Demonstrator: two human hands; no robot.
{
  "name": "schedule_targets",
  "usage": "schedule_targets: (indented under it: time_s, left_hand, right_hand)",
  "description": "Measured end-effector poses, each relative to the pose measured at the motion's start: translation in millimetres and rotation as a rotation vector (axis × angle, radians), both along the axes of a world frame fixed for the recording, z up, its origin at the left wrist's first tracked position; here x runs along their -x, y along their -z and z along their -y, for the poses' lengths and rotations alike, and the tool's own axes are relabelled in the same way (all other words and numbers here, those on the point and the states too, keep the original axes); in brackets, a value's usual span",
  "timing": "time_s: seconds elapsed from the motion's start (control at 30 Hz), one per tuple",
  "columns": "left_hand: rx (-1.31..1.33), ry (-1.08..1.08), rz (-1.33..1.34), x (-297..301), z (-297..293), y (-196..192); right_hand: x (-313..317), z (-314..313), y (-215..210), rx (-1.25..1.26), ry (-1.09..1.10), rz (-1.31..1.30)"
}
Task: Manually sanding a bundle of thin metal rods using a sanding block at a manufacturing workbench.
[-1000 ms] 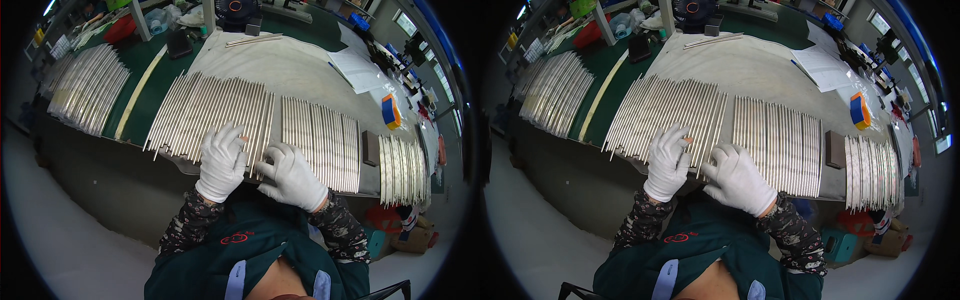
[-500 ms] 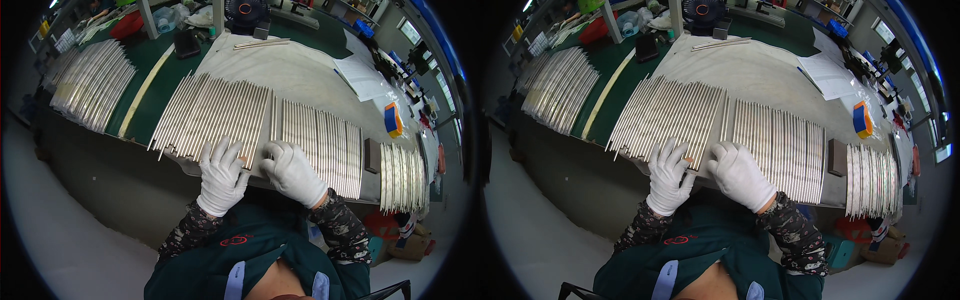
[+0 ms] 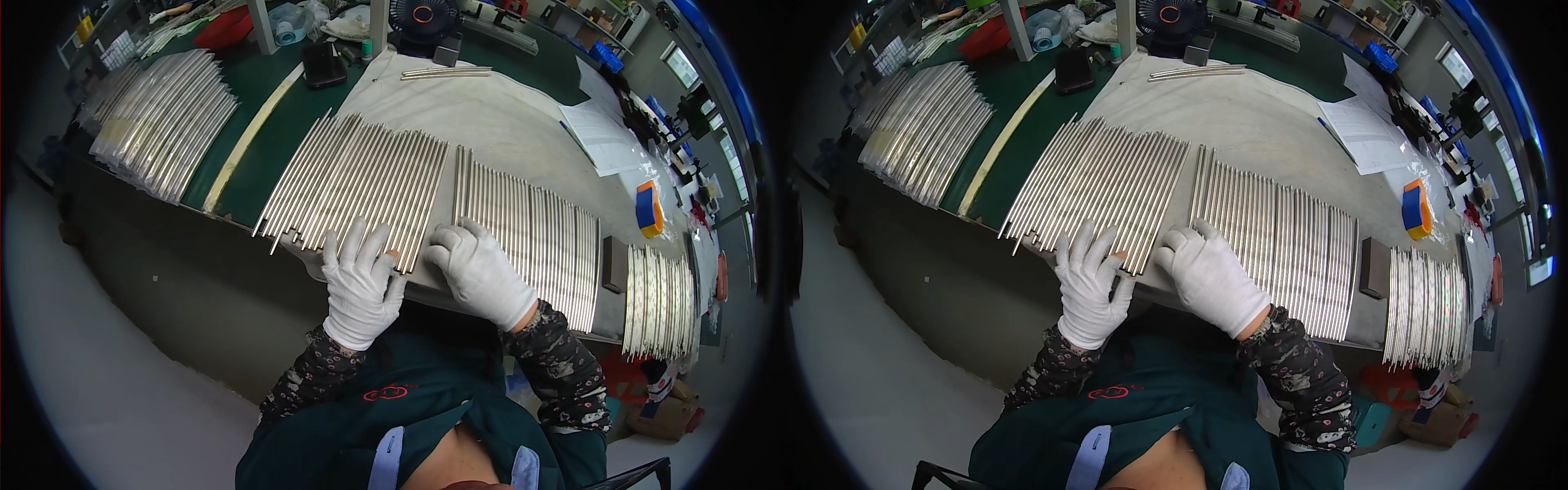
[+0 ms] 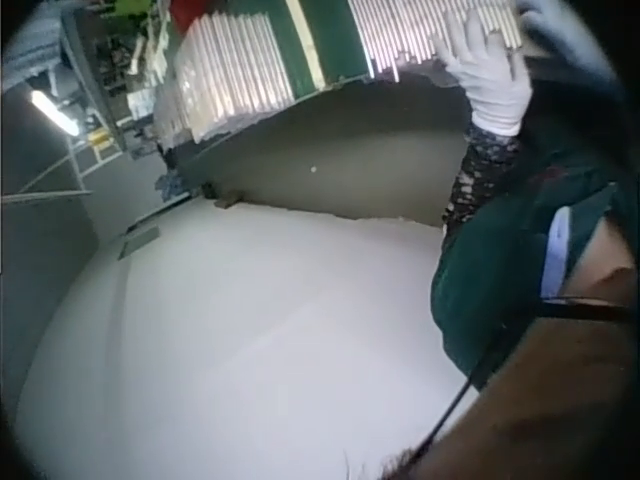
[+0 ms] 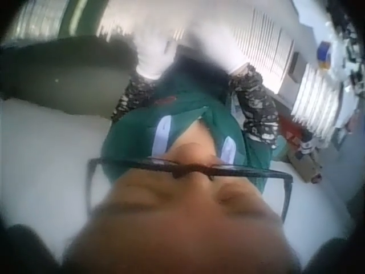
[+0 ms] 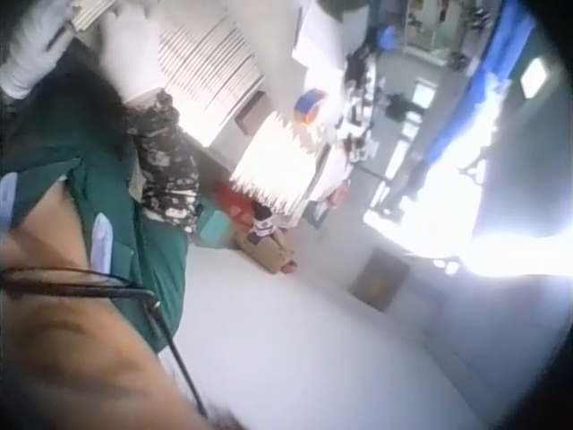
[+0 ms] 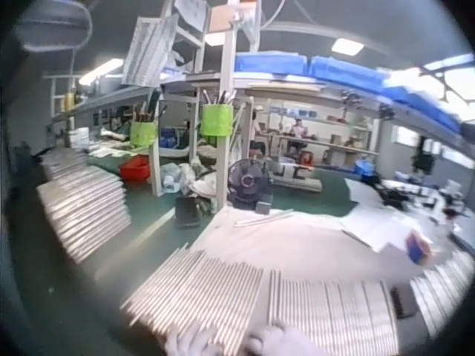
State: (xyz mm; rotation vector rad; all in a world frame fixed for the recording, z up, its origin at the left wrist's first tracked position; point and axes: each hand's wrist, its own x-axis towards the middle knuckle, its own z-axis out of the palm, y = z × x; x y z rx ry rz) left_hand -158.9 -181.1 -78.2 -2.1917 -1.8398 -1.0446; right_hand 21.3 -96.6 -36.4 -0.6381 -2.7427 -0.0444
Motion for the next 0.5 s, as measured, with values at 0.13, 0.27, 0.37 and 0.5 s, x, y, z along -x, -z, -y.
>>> schedule_targets:
  time_s: [0.13, 0.27, 0.37, 0.5]
  left_hand:
    - [-0.01, -0.018, 0.004, 0.8, -1.4, 4.9]
    - [-0.006, -0.012, 0.017, 1.4, -0.7, 5.5]
    - [-0.025, -0.023, 0.017, 3.6, -1.7, 7.5]
    - [-0.014, -0.033, 0.027, 4.5, -0.3, 7.0]
  right_hand:
    - [8.8, 3.8, -5.4, -0.011, 0.047, 0.059]
    - [16.4, 4.0, -13.1, -0.012, 0.05, 0.083]
    - [15.1, -0.2, -8.6, -0.014, -0.015, 0.013]
    - [21.9, 0.3, -12.9, 0.012, 0.023, 0.021]
